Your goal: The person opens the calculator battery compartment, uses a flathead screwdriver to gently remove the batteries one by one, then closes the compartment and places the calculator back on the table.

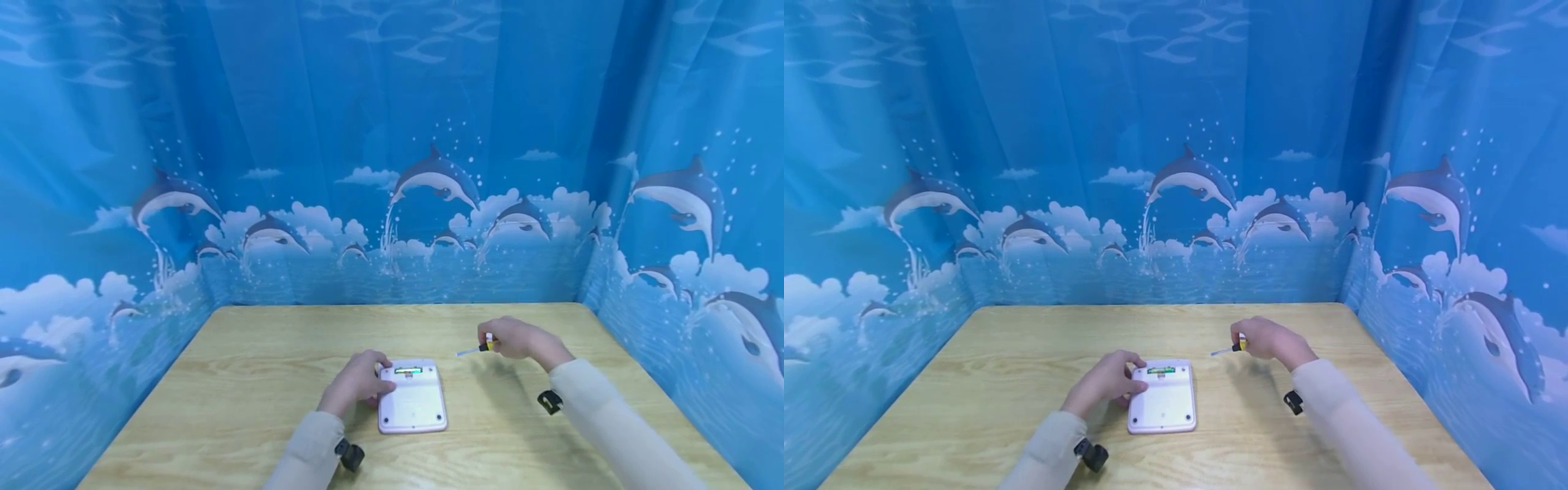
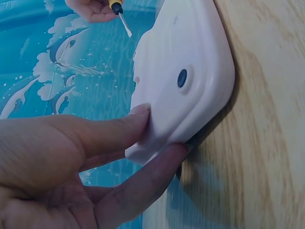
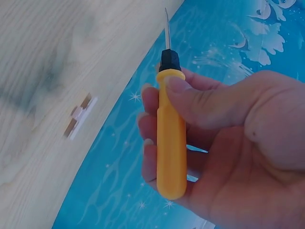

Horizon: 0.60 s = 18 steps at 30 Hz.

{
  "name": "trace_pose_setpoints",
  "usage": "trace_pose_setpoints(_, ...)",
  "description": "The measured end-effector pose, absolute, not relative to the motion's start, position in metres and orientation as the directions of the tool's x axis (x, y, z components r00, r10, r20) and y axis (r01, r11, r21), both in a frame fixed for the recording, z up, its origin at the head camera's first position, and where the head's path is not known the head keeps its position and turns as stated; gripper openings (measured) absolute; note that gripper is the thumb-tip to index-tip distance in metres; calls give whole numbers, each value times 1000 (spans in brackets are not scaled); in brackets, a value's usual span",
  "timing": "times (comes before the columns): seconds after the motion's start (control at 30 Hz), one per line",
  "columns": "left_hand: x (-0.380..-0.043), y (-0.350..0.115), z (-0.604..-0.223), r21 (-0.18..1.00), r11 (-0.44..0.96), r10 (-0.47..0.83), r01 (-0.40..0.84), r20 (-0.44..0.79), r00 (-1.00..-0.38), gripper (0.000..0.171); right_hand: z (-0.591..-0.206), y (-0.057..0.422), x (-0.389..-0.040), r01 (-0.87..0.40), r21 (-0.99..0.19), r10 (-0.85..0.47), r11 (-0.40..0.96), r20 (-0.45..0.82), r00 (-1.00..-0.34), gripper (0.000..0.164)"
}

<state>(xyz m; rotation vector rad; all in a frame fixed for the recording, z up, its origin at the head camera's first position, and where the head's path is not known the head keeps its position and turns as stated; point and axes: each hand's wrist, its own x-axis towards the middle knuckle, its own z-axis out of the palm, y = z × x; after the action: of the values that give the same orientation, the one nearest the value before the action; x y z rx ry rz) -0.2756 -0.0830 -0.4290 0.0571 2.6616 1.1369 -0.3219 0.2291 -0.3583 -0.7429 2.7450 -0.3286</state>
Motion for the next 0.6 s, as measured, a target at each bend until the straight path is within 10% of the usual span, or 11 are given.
trace_pose_setpoints(0.6, -276, -85, -430, 714, 698, 138, -54, -208, -968, 44, -356, 216, -320, -504, -257, -554, 824, -180, -813, 26)
